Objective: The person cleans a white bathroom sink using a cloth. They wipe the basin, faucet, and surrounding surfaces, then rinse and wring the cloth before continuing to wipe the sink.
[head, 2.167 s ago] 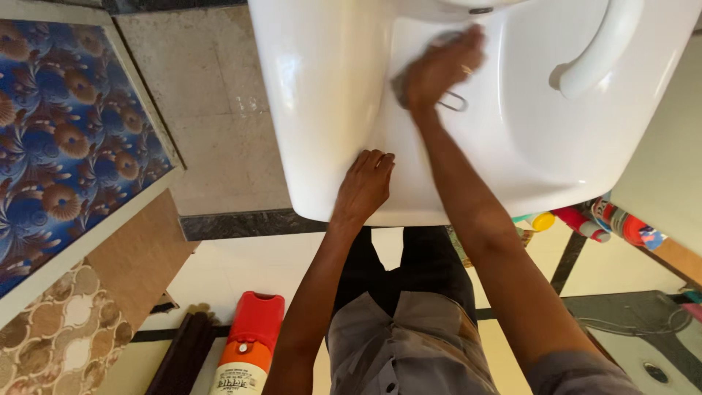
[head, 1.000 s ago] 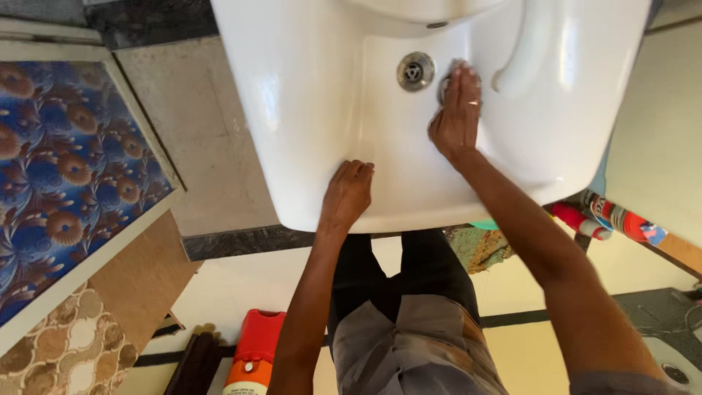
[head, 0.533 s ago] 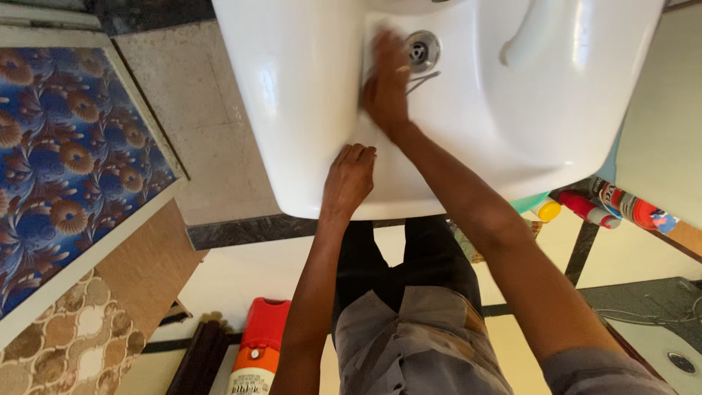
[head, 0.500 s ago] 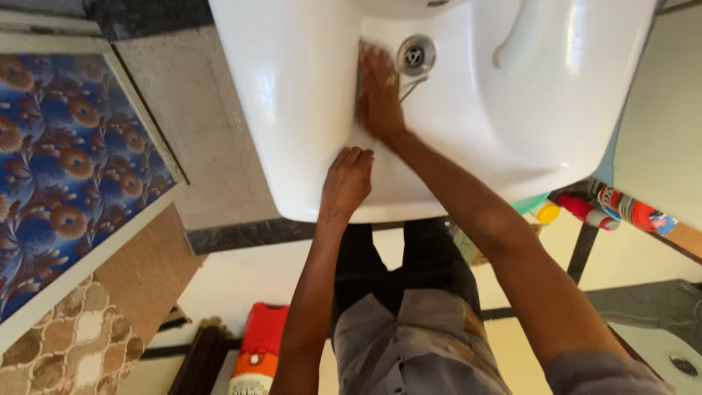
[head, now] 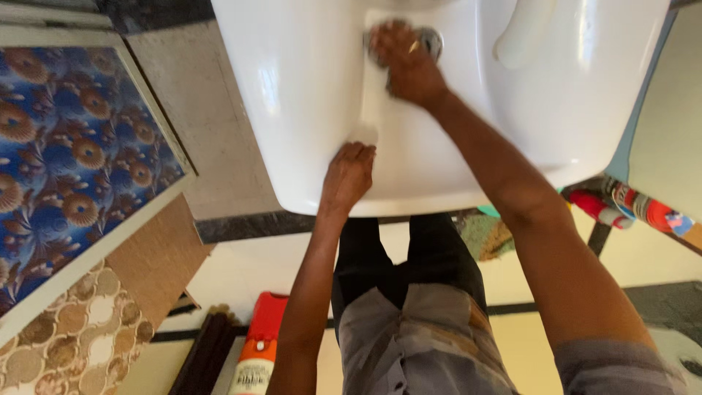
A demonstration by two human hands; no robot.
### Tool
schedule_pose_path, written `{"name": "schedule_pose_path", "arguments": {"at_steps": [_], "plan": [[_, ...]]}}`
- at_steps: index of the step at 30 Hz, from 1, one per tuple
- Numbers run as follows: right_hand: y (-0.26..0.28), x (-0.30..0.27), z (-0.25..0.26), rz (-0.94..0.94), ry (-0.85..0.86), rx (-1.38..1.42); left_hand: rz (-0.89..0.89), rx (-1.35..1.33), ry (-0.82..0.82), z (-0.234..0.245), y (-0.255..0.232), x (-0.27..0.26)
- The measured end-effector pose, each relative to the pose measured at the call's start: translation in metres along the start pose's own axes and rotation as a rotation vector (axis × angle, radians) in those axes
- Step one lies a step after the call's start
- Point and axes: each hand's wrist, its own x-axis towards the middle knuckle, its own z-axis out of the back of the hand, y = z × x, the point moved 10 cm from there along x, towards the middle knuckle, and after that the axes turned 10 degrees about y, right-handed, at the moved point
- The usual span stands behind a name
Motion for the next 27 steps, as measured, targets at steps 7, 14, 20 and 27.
{"name": "schedule_pose_path", "arguments": {"at_steps": [7, 14, 20, 27], "plan": [[-0.046, -0.067, 0.041, -0.132, -0.032, -0.049, -0.011, 0.007, 0.000, -0.008, 0.005, 0.000], [-0.003, -0.147, 0.040, -0.193, 0.021, 0.276, -0.027, -0.061, -0.070, -0.003, 0.006, -0.005], [0.088, -0.118, 0.010, 0.012, 0.305, 0.456, -0.057, 0.018, -0.056, -0.006, 0.003, -0.001], [0.135, -0.102, 0.007, 0.046, 0.384, 0.588, 0.020, -0.082, -0.057, 0.006, 0.005, 0.001]]}}
